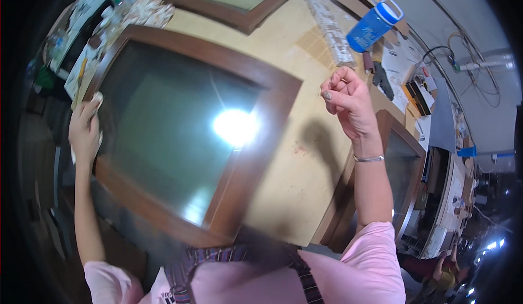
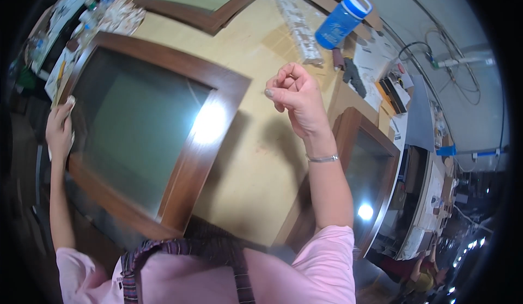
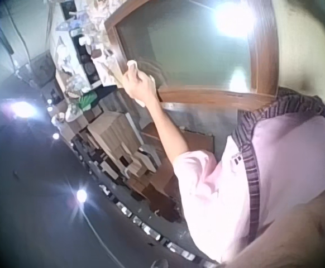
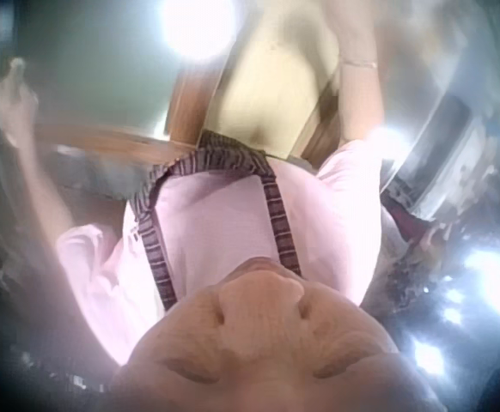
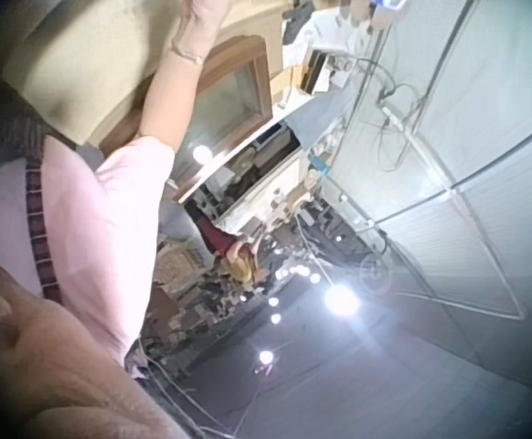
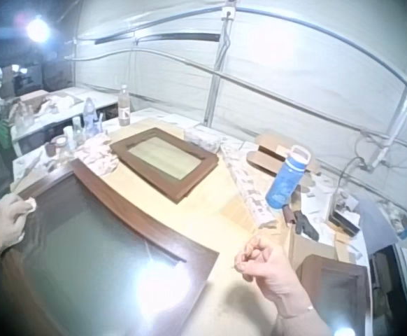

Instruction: The person wipes the glass panes of wooden window frames using a cloth and liquid from a bottle, applies small wax or filler pieces to the corners, and scrapes the edges with a tool.

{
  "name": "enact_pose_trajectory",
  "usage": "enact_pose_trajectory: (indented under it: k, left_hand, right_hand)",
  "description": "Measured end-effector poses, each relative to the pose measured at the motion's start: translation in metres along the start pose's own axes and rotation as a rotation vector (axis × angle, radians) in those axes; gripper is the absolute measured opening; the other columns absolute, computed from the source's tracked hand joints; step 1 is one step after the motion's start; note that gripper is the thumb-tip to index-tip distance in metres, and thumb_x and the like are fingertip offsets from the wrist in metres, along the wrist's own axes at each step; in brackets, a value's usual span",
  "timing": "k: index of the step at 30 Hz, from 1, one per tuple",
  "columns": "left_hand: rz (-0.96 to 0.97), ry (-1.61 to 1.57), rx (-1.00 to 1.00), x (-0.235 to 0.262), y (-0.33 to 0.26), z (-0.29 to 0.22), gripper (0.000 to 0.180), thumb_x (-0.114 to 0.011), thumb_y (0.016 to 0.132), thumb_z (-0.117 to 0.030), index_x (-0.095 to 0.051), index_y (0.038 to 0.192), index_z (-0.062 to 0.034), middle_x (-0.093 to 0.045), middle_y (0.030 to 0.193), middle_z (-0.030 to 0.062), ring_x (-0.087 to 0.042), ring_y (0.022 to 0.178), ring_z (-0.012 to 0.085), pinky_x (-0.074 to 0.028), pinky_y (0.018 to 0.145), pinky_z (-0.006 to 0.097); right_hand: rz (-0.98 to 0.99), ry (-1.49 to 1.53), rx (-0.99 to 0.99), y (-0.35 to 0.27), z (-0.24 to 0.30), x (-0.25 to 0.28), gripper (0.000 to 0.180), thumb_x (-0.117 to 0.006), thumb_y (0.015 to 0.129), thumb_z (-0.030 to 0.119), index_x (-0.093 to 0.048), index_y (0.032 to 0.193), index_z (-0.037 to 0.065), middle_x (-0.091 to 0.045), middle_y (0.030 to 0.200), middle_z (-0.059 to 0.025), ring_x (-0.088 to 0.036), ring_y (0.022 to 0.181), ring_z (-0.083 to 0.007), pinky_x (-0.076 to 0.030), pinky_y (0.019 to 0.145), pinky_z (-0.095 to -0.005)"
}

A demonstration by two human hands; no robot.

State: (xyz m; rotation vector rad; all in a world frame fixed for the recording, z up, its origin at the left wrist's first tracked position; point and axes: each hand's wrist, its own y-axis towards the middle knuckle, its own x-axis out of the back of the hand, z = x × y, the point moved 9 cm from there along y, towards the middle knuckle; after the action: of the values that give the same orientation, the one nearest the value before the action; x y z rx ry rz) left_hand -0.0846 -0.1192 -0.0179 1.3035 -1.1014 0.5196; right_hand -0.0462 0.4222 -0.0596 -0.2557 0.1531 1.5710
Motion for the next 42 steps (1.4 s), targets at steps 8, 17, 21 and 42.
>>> enact_pose_trajectory:
  k: [8, 17, 21, 42]
  left_hand:
    - [-0.03, 0.024, 0.019, -0.005, 0.0, 0.005, 0.02, -0.059, 0.094, -0.012, -0.07, 0.11, -0.0093, -0.066, 0.102, 0.0091, -0.065, 0.094, 0.0295, -0.051, 0.081, 0.034]
    - [-0.071, -0.056, -0.016, 0.003, -0.003, -0.002, 0.018, -0.062, 0.09, -0.019, -0.071, 0.105, -0.0145, -0.065, 0.094, 0.0039, -0.064, 0.091, 0.027, -0.051, 0.078, 0.038]
    - [-0.109, -0.114, -0.03, 0.005, -0.006, -0.001, 0.016, -0.064, 0.088, -0.022, -0.073, 0.1, -0.0176, -0.065, 0.09, 0.0004, -0.063, 0.089, 0.0248, -0.05, 0.08, 0.041]
    - [-0.073, -0.199, -0.069, 0.005, -0.009, -0.001, 0.018, -0.064, 0.09, -0.022, -0.074, 0.102, -0.0133, -0.066, 0.093, 0.0007, -0.063, 0.091, 0.0232, -0.05, 0.082, 0.039]
  right_hand:
    - [0.221, -0.41, -0.143, -0.087, -0.006, -0.162, 0.036, -0.082, 0.072, -0.002, -0.053, 0.091, 0.007, -0.066, 0.084, -0.003, -0.058, 0.075, -0.0048, -0.044, 0.066, -0.0187]
    - [0.277, -0.705, -0.13, -0.118, -0.035, -0.246, 0.03, -0.073, 0.073, -0.009, -0.053, 0.089, 0.005, -0.063, 0.083, -0.0011, -0.059, 0.078, -0.007, -0.047, 0.069, -0.0228]
    - [0.242, -0.658, -0.216, -0.124, -0.042, -0.246, 0.026, -0.071, 0.072, -0.007, -0.052, 0.086, 0.004, -0.061, 0.078, -0.0024, -0.06, 0.077, -0.0105, -0.05, 0.072, -0.0271]
    - [0.064, -0.99, -0.255, -0.131, -0.05, -0.247, 0.02, -0.069, 0.073, -0.001, -0.054, 0.085, 0.003, -0.061, 0.074, -0.0055, -0.06, 0.072, -0.014, -0.049, 0.066, -0.0308]
